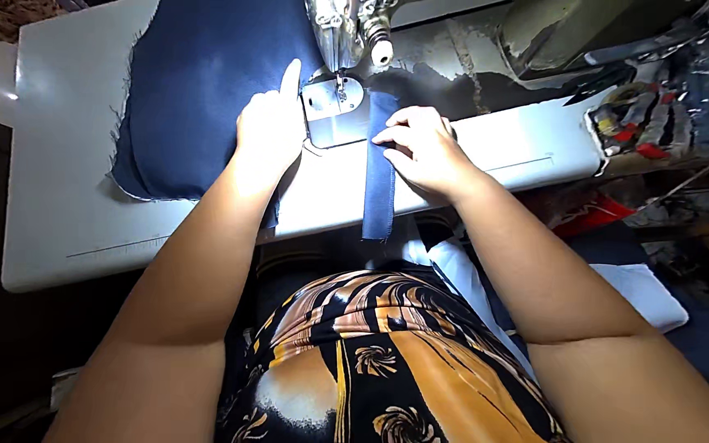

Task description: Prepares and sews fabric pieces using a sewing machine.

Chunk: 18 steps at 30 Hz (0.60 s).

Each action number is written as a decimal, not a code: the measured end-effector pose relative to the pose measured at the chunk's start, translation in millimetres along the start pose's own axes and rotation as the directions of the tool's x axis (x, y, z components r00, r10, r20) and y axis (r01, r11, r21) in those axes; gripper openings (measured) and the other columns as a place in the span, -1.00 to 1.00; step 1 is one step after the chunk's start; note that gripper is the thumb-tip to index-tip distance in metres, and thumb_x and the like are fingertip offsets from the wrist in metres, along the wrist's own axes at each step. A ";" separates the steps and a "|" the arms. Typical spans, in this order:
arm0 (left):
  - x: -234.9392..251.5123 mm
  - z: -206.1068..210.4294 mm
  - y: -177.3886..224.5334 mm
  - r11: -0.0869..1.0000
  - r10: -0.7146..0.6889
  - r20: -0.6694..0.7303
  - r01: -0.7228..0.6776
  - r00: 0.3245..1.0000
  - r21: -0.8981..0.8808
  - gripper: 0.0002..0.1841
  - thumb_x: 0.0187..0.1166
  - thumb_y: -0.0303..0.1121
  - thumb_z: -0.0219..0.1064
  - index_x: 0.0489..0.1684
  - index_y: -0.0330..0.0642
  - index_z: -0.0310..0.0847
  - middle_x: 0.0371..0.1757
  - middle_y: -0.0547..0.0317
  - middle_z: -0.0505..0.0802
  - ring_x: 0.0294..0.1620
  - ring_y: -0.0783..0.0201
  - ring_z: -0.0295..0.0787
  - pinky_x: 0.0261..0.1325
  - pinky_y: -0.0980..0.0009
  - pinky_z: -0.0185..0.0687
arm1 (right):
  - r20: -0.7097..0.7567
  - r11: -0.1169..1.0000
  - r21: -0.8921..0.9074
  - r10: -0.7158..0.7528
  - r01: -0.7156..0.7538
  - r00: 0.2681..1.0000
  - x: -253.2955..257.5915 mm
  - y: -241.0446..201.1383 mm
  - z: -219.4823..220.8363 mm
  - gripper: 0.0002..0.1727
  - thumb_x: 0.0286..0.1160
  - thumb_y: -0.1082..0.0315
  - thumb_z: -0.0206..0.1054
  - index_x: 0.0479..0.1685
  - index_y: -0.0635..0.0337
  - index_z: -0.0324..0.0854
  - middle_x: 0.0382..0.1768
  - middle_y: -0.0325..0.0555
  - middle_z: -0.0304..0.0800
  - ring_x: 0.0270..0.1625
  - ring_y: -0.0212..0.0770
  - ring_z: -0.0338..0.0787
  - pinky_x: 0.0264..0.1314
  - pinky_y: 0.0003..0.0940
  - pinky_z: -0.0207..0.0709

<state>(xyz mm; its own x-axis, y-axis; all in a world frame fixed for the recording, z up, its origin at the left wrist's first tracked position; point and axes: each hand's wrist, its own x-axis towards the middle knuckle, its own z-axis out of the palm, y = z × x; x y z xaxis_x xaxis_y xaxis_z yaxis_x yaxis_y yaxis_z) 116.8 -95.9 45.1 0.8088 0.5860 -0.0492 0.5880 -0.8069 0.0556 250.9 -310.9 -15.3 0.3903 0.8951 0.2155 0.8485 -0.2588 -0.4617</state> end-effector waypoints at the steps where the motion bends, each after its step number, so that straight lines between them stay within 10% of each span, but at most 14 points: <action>1: 10.9 -2.9 1.3 0.999 -0.031 -0.014 0.031 0.999 -0.033 -0.21 0.67 -0.42 0.15 0.95 0.08 -0.13 0.09 -0.36 0.82 0.19 -0.37 0.78 0.13 -0.26 0.63 | -0.008 1.000 0.009 -0.005 0.005 1.000 2.0 0.2 2.6 -0.66 0.66 0.20 0.18 0.24 -0.16 0.81 0.46 0.00 0.63 0.66 0.15 0.42 0.63 0.27 0.19; 4: 24.9 -1.2 -7.2 0.944 -0.098 -0.021 0.086 0.995 -0.318 -0.27 0.56 -0.46 0.23 0.81 0.01 0.09 0.04 -0.27 0.85 0.09 -0.23 0.85 0.15 -0.19 0.67 | -0.037 0.999 0.004 -0.045 0.046 0.998 -2.5 -1.0 4.7 -0.66 0.66 0.33 0.19 0.19 -0.16 0.84 0.41 0.02 0.68 0.62 0.12 0.51 0.69 0.23 0.20; 9: -14.1 38.8 -17.8 0.681 0.139 -0.056 -0.136 0.989 -0.720 -0.55 0.63 -0.42 0.33 0.45 -0.18 0.32 -0.24 0.18 0.75 -0.35 0.47 0.64 -0.18 0.46 0.61 | 0.043 0.993 0.030 -0.117 0.116 0.992 -12.3 -11.5 9.6 -0.49 0.60 0.11 0.20 0.49 0.01 0.67 0.51 0.04 0.64 0.61 0.11 0.56 0.73 0.34 0.12; 14: -29.7 36.6 -13.7 0.705 0.211 0.083 -0.093 0.974 -0.703 -0.43 0.69 -0.53 0.11 0.73 0.05 0.40 0.65 0.11 0.58 0.45 0.33 0.64 0.46 0.33 0.55 | 0.097 0.992 0.028 -0.126 0.124 0.987 5.4 -18.2 19.9 -0.41 0.62 -0.02 0.12 0.56 0.00 0.63 0.73 0.08 0.40 0.81 0.14 0.29 0.83 0.32 -0.06; 18: -15.6 22.7 -5.4 0.788 0.174 0.156 -0.042 0.972 -0.614 -0.49 0.58 -0.45 0.20 0.57 -0.08 0.50 -0.01 0.08 0.73 -0.17 0.28 0.63 -0.11 0.29 0.57 | 0.087 0.992 -0.003 -0.123 0.123 0.989 6.9 -18.5 24.1 -0.44 0.65 -0.04 0.06 0.56 -0.16 0.64 0.77 0.05 0.34 0.85 0.12 0.22 0.86 0.25 -0.08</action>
<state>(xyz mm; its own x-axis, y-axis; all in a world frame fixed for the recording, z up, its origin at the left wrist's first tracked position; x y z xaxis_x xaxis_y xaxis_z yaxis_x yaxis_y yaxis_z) 100.9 -102.3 23.0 0.8876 0.4177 -0.1939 0.4334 -0.6153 0.6585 229.3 -291.2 -26.0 0.2506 0.9484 0.1945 0.8911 -0.1474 -0.4293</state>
